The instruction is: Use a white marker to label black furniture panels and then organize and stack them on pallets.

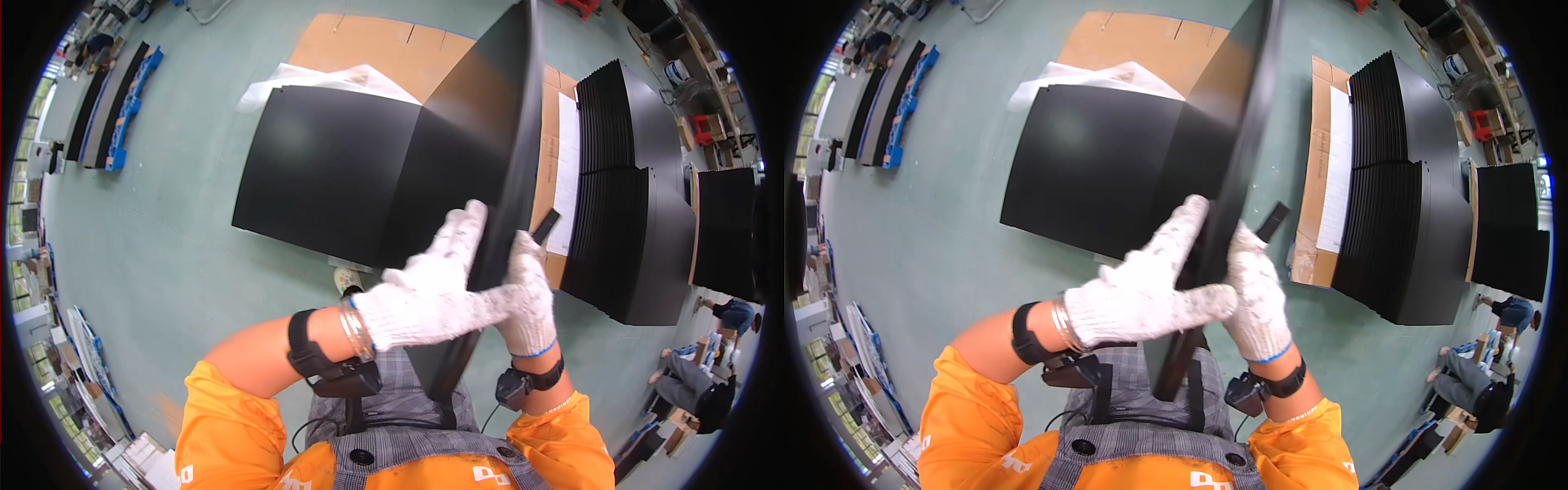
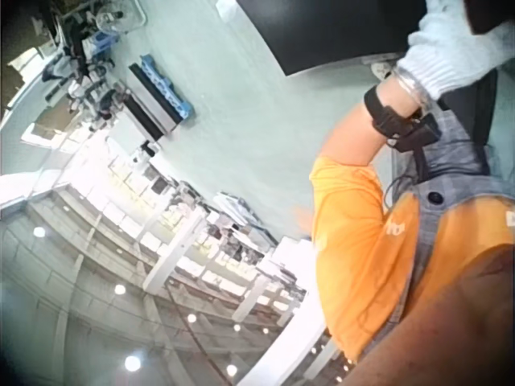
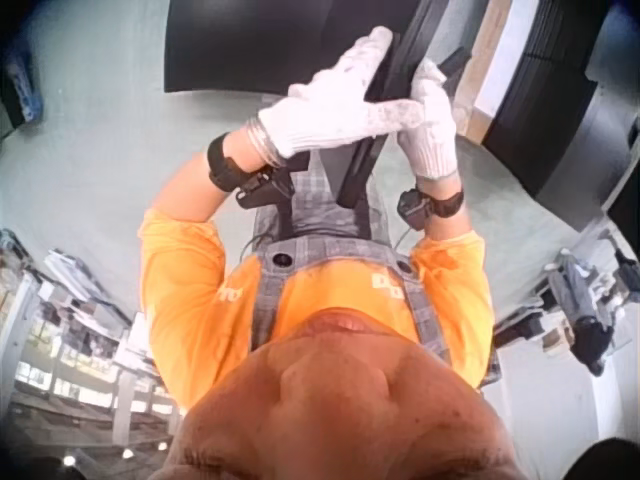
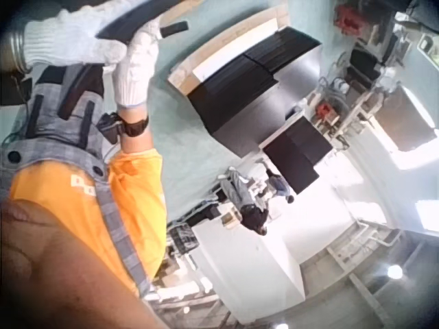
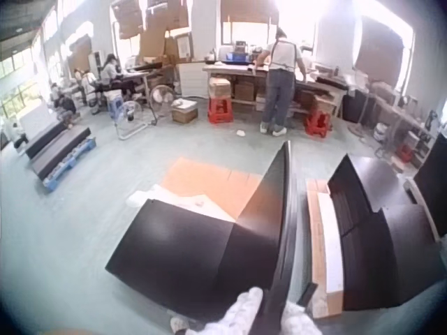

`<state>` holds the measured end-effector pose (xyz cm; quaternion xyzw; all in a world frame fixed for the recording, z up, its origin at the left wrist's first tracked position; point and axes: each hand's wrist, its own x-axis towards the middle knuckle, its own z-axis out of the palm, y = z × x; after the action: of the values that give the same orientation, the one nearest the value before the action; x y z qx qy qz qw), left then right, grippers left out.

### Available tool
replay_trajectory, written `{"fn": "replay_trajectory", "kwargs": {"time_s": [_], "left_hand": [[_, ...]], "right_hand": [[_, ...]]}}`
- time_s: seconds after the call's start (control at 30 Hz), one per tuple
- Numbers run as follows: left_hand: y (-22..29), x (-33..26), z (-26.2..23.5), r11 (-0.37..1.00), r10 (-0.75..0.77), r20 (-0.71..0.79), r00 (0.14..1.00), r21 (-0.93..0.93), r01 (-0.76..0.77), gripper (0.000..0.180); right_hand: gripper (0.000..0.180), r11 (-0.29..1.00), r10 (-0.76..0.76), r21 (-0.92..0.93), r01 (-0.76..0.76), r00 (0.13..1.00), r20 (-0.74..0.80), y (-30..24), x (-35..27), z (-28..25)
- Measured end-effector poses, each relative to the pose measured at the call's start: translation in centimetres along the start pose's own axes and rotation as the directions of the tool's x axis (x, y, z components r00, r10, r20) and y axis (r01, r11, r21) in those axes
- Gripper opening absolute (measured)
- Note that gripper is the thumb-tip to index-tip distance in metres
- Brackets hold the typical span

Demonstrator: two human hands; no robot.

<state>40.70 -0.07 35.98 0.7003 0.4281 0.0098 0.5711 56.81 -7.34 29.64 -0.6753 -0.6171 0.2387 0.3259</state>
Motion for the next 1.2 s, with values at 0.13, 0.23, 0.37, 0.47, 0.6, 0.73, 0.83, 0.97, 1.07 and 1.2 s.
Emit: {"fn": "replay_trajectory", "kwargs": {"time_s": [0.13,0.23,0.37,0.47,0.6,0.73,0.83,0.97,1.07,1.2], "left_hand": [[0.0,-2.6,-4.3,0.949,-0.292,-0.184,0.938,0.063,0.308,0.108],[-2.3,-3.8,-6.6,0.881,-0.301,-0.468,0.831,0.195,0.430,0.090],[-4.4,-5.4,-10.8,0.817,-0.366,-0.605,0.707,0.155,0.555,0.052],[-6.9,-6.7,-13.6,0.832,-0.341,-0.588,0.733,0.174,0.527,0.071],[-11.6,-7.9,-17.0,0.940,-0.286,-0.521,0.804,0.010,0.341,0.051],[-15.2,-8.5,-20.7,0.906,-0.406,-0.548,0.732,-0.345,0.244,0.048],[-18.4,-9.3,-24.9,0.899,-0.433,-0.584,0.686,-0.338,0.280,0.051],[-22.4,-10.0,-28.0,0.898,-0.429,-0.518,0.740,-0.338,0.283,0.055],[-22.2,-9.0,-28.1,0.861,-0.500,-0.398,0.769,-0.324,0.393,0.059],[-25.1,-12.2,-29.0,0.784,-0.576,-0.310,0.756,-0.471,0.404,0.069]], "right_hand": [[0.053,0.205,0.374,0.682,-0.703,0.700,0.609,-6.7,3.9,3.1],[0.052,0.265,0.193,0.813,-0.518,0.855,0.482,-6.7,4.4,8.9],[0.031,0.121,0.283,0.698,-0.706,0.699,0.657,-2.7,4.7,18.5],[0.031,-0.116,0.390,0.692,-0.712,0.608,0.691,4.0,2.9,26.8],[0.039,0.731,0.476,0.341,-0.591,0.800,0.365,11.8,1.5,33.1],[0.043,0.641,0.734,0.111,-0.759,0.649,0.198,17.9,1.8,37.6],[0.042,0.421,0.865,0.366,-0.830,0.488,0.112,22.4,2.2,39.9],[0.042,-0.002,0.813,0.547,-0.837,0.317,0.488,20.3,7.2,38.4],[0.054,0.120,0.944,0.546,-0.829,0.265,0.197,20.5,6.8,41.0],[0.060,0.056,0.971,0.482,-0.874,0.160,0.179,18.5,3.5,38.2]]}}
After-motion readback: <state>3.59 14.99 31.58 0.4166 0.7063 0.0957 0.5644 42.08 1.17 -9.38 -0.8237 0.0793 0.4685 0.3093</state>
